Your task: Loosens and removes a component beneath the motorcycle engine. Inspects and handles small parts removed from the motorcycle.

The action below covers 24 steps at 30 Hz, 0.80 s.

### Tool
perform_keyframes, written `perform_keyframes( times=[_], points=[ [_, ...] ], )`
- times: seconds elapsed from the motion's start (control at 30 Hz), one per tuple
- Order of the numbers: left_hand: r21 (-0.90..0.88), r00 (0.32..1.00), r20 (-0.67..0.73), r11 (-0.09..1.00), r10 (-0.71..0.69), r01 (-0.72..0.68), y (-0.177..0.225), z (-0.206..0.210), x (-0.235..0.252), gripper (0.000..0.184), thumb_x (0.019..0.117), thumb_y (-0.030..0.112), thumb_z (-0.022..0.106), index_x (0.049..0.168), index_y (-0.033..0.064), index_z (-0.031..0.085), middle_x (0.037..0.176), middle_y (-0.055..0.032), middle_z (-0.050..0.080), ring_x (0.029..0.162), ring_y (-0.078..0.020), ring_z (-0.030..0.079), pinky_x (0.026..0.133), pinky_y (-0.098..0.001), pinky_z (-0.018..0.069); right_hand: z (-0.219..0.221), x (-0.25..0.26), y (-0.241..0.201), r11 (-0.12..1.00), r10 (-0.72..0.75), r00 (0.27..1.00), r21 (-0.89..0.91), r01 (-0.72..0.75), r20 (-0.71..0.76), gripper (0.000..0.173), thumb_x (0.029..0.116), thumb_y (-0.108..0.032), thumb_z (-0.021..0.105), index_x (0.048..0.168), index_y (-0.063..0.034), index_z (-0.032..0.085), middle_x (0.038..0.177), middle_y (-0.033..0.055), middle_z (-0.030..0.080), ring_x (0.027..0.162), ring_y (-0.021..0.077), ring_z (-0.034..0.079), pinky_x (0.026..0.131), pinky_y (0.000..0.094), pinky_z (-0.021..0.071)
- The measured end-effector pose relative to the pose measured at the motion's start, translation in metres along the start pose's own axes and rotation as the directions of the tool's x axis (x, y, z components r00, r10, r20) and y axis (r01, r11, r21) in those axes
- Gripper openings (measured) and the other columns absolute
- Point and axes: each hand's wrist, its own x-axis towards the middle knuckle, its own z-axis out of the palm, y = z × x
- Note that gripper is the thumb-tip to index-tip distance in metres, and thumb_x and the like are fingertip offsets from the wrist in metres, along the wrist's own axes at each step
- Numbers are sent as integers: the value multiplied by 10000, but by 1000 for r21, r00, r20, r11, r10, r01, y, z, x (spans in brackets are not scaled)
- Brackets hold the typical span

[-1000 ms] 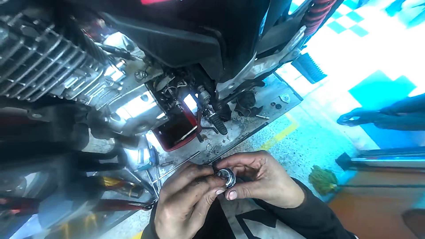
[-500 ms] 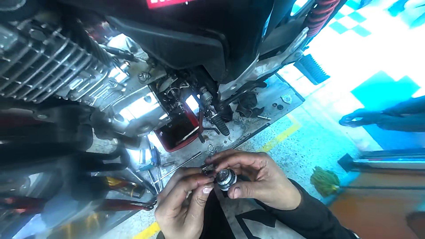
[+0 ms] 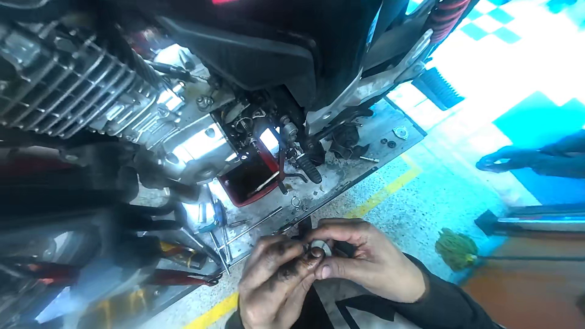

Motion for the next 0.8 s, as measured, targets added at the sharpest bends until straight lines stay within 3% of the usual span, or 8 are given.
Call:
perform_keyframes(
  times=[0.17,0.3,0.4,0.5,0.57,0.63,0.7,0.8],
  points=[
    [-263,968,-111,946,-223,188,-10,8,-28,104,859,147,836,953,145,791,1006,24,742,960,-108,702,847,-256,611,10,-18,28,901,266,963,364,-236,-34,240,1000,-311,669,1057,-100,765,888,-32,713,714,1,618,629,175,531],
    [31,865,44,866,-499,498,-82,14,-71,150,935,133,700,1020,45,787,997,-54,757,847,-104,727,766,-278,642,2,-47,42,607,663,746,621,-496,-53,295,1093,-284,433,1087,-81,648,1060,99,730,784,171,727,652,296,616],
    [484,517,301,596,-801,641,-153,38,-99,261,1008,151,595,1210,97,752,1127,-105,762,1026,-237,739,969,-476,579,-16,-73,51,465,813,576,695,-549,-88,332,1097,-284,360,1185,-84,610,979,107,729,681,163,699,564,269,577],
    [611,332,321,462,-887,643,-181,53,-94,432,997,119,589,1424,177,626,1366,-113,667,1249,-290,648,1095,-526,490,-29,-87,70,427,859,498,706,-565,-121,354,1075,-271,347,1157,-101,648,906,51,686,627,109,618,543,250,526],
    [572,330,145,351,-933,741,-193,40,-90,504,963,93,631,1453,205,599,1469,-95,596,1317,-289,602,1122,-529,469,-41,-92,81,443,839,534,698,-563,-102,298,1036,-265,426,1135,-113,662,905,36,676,620,91,602,530,233,518],
    [336,364,-174,293,-915,895,-210,11,-88,406,950,41,680,1354,48,647,1330,-170,671,1155,-307,690,1037,-501,539,-62,-93,86,517,784,613,652,-554,-100,215,977,-197,518,1117,-116,660,921,31,698,615,80,613,517,223,523],
    [118,270,-469,243,-841,963,-223,-34,-92,404,929,27,717,1314,-49,622,1173,-241,709,1021,-346,719,941,-517,577,-87,-95,88,582,737,667,604,-545,-109,188,960,-156,538,1078,-132,682,940,17,705,597,56,591,505,210,503],
    [47,328,-695,416,-640,908,-228,-87,-93,558,929,43,718,1397,-135,473,1206,-341,622,1005,-376,673,845,-489,590,-118,-89,94,646,713,687,516,-563,-143,224,934,-130,506,1034,-147,706,878,-35,685,566,22,544,491,191,466]
  ],
)
